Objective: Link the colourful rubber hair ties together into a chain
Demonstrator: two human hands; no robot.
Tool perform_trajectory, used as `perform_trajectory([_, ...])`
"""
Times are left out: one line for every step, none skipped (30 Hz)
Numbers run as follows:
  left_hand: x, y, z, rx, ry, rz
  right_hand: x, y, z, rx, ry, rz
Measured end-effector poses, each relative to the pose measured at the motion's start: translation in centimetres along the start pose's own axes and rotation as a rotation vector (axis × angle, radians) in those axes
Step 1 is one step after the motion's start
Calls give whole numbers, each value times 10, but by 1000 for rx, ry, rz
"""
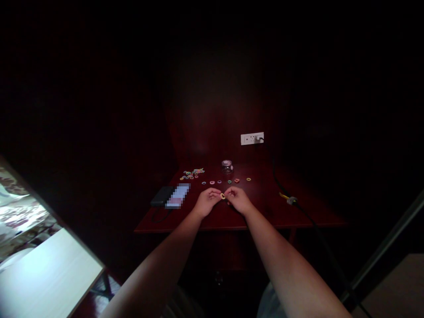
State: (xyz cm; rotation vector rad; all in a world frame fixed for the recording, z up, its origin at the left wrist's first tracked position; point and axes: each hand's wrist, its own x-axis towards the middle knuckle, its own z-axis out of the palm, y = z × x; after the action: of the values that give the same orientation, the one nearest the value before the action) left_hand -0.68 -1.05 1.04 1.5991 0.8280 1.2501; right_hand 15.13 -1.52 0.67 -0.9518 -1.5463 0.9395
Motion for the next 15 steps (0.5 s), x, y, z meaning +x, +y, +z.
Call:
perform_trajectory([0, 0, 0, -2, -1, 2, 0, 0, 0, 1, -1, 7])
perform_trajectory([0, -1, 0, -2, 1, 7, 0, -1, 0, 5, -4, 12])
perform_trajectory([1, -1, -1, -1, 4, 12, 0, -1, 0, 12, -10, 18])
perform_trajectory([1, -2, -1, -1, 8, 20, 0, -1, 0, 20, -19, 24])
perform_trajectory([1, -3, -1, -4, 10, 27, 0, -1, 0, 29, -28, 30])
perform_trajectory([2, -3, -1, -8, 11, 32, 0, -1, 0, 39, -35, 37])
perform_trajectory([2, -4, -2, -12, 9, 36, 0, 0, 0, 48, -38, 43])
perform_trajectory([2, -5, -2, -15, 5, 40, 0, 0, 0, 56, -39, 49])
perform_trajectory([3, -5, -2, -16, 1, 42, 1, 0, 0, 66, -36, 49])
perform_trajectory([3, -5, -2, -13, -2, 45, 1, 1, 0, 73, -29, 46])
perform_trajectory([3, -5, -1, -9, -6, 49, 1, 1, 0, 79, -23, 41])
perform_trajectory([3, -5, -1, -4, -10, 51, 1, 1, 0, 82, -16, 37])
perform_trajectory([3, -5, -1, 0, -13, 52, 1, 1, 0, 83, -11, 33])
perform_trajectory([2, -5, -1, 2, -15, 51, 1, 1, 0, 82, -6, 32])
perform_trajectory([2, -5, 0, 4, -14, 47, 1, 1, -1, 81, -3, 35])
